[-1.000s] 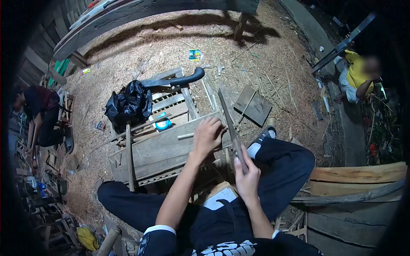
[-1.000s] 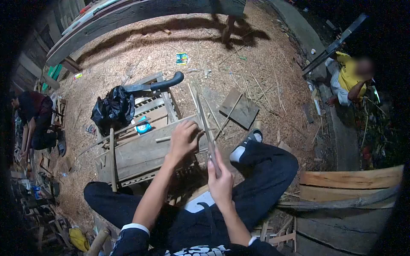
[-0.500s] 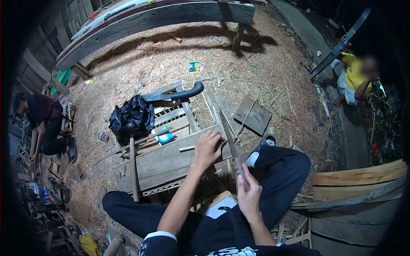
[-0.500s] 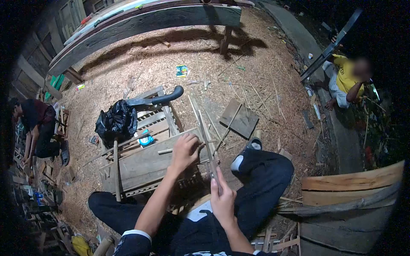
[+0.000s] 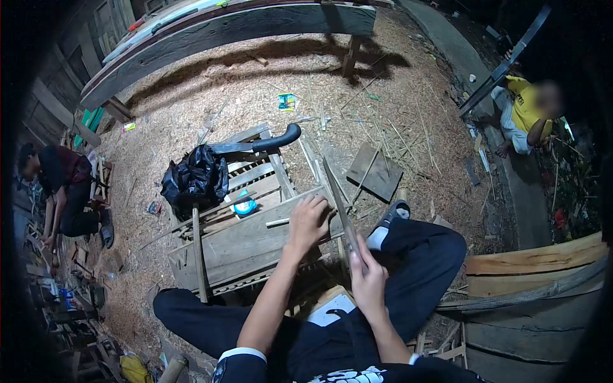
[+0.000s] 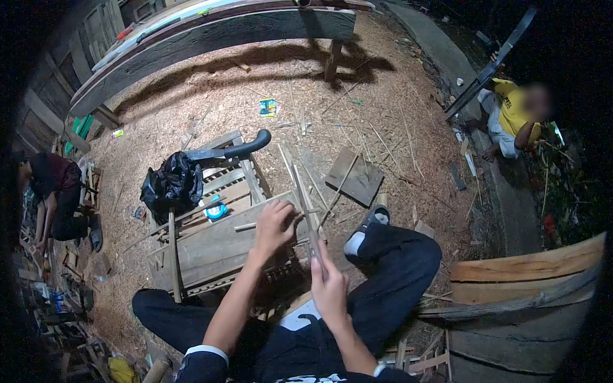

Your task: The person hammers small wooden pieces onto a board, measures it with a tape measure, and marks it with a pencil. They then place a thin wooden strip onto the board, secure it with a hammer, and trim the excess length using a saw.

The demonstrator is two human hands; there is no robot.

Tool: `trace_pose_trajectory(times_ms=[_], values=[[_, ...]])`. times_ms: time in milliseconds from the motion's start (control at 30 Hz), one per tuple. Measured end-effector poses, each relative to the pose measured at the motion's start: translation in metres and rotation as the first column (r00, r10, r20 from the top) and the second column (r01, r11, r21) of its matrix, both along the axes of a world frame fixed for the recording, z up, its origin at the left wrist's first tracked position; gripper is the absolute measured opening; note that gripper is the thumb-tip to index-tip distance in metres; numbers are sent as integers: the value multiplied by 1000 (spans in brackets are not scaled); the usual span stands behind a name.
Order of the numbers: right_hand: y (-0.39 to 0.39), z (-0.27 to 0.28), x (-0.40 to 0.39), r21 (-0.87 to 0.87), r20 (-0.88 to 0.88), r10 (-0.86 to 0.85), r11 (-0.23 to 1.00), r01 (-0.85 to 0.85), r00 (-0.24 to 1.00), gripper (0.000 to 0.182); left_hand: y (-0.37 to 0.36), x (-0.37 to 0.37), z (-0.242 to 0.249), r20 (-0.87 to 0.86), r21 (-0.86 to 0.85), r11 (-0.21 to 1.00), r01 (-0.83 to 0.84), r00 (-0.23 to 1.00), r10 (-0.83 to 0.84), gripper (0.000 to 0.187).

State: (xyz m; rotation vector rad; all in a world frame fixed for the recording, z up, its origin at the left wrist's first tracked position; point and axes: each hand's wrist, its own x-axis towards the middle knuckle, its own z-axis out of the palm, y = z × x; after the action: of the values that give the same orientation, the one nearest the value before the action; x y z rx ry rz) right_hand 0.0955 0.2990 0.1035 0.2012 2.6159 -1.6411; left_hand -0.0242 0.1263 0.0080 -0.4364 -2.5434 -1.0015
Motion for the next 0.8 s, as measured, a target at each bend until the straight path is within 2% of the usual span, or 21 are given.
trace_pose_trajectory(times_ms=[33,100,167,233,300,367,400,433,533,567,667,700,767,800], values=[[4,-3,11,5,1,3,1000,-3,1000,44,1,0,0,-19,11,1000,-6,1000,6,15],[9,-3,23,40,-124,7,999,-2,992,44,2,-1,1,-1,5,1000,-1,1000,1,16],[6,-7,5,68,-74,25,998,-20,997,44,0,3,1,30,-14,1000,11,999,-10,16],[-4,-18,-21,-54,-52,-5,999,2,999,43,1,1,0,-3,22,1000,5,1000,-5,21],[-1,-9,-12,-58,-58,0,998,-4,998,44,1,1,0,-6,35,999,1,1000,-1,21],[12,-2,16,40,-36,16,999,-14,999,46,1,2,-1,6,7,1000,1,1000,-1,22],[9,-3,19,90,-184,25,996,-8,983,46,1,-1,0,2,11,1000,-4,1000,4,22],[8,-6,17,91,-181,24,996,-8,983,46,2,-1,-1,-4,21,1000,1,1000,-1,22],[-5,-7,-14,-6,26,-3,1000,3,1000,46,0,3,0,11,26,1000,14,1000,-14,22],[-5,-7,-11,-7,27,-3,1000,4,1000,46,0,2,3,14,28,999,21,1000,-21,22],[6,-3,14,71,-114,26,997,-18,993,44,1,4,-2,16,34,999,7,1000,-8,19],[6,-8,19,117,-291,35,993,-1,956,44,2,0,1,8,57,998,7,1000,-7,18],[12,-19,26,42,-140,3,999,3,990,45,3,-1,1,4,57,998,4,1000,-4,18],[8,-11,16,39,-5,-3,999,3,1000,46,2,1,1,7,53,999,3,1000,-3,17]])
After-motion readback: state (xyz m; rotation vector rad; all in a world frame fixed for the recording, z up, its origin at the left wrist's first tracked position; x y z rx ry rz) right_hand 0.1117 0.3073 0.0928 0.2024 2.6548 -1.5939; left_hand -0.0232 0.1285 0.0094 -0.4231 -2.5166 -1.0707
